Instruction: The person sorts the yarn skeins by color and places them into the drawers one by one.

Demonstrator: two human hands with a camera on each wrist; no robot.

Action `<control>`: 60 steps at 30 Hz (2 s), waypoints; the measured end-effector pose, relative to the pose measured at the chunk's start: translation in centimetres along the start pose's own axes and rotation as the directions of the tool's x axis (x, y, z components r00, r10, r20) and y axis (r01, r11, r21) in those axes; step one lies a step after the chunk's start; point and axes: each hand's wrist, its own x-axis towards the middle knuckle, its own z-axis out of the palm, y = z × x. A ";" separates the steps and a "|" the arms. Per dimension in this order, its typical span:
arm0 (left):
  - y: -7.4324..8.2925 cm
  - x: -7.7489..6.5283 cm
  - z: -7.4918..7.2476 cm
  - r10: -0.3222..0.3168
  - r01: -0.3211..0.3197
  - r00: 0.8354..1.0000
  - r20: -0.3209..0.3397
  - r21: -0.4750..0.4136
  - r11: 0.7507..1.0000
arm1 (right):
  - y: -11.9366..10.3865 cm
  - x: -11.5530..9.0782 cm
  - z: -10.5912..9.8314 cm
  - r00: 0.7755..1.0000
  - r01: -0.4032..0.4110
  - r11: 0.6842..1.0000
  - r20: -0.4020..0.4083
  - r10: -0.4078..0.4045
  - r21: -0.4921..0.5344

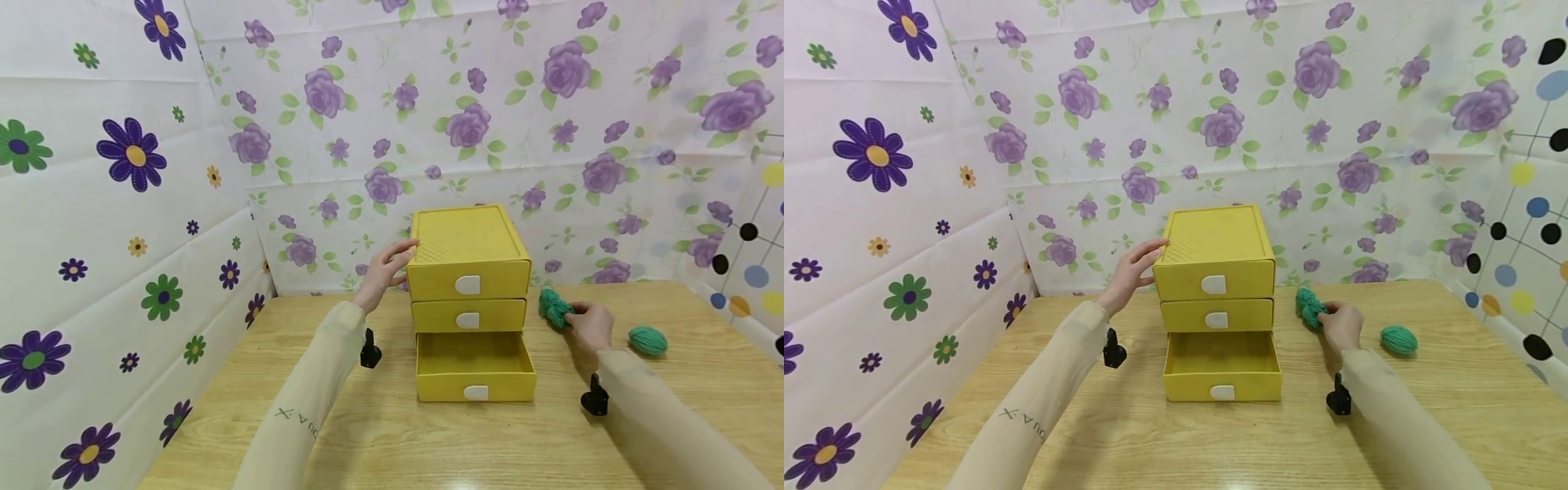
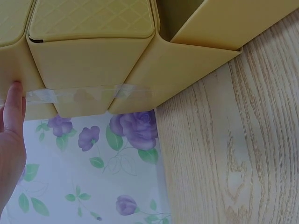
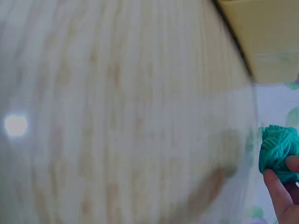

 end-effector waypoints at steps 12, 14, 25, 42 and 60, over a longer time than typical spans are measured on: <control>-2.6 1.4 -0.6 0.025 -0.025 0.998 -0.050 0.010 1.000 | -1.2 -0.7 -2.2 0.994 0.051 0.998 0.090 -0.053 0.024; -2.6 1.4 -0.6 0.028 -0.027 0.999 -0.047 0.012 1.000 | -1.2 -0.9 -2.7 0.991 0.057 0.998 0.121 -0.061 0.034; -2.5 1.2 -0.6 0.018 -0.019 0.998 -0.055 -0.002 1.000 | -2.2 -1.8 -5.6 0.966 0.094 0.994 0.237 -0.106 0.063; -2.7 1.2 -0.7 0.002 -0.002 1.000 -0.027 0.004 1.000 | -3.6 -2.6 -9.8 0.908 0.225 0.974 0.355 -0.223 0.036; -2.8 1.5 -0.8 0.007 -0.007 0.999 -0.033 0.008 1.000 | -6.1 -3.0 -10.0 0.781 0.235 0.935 0.521 -0.343 0.265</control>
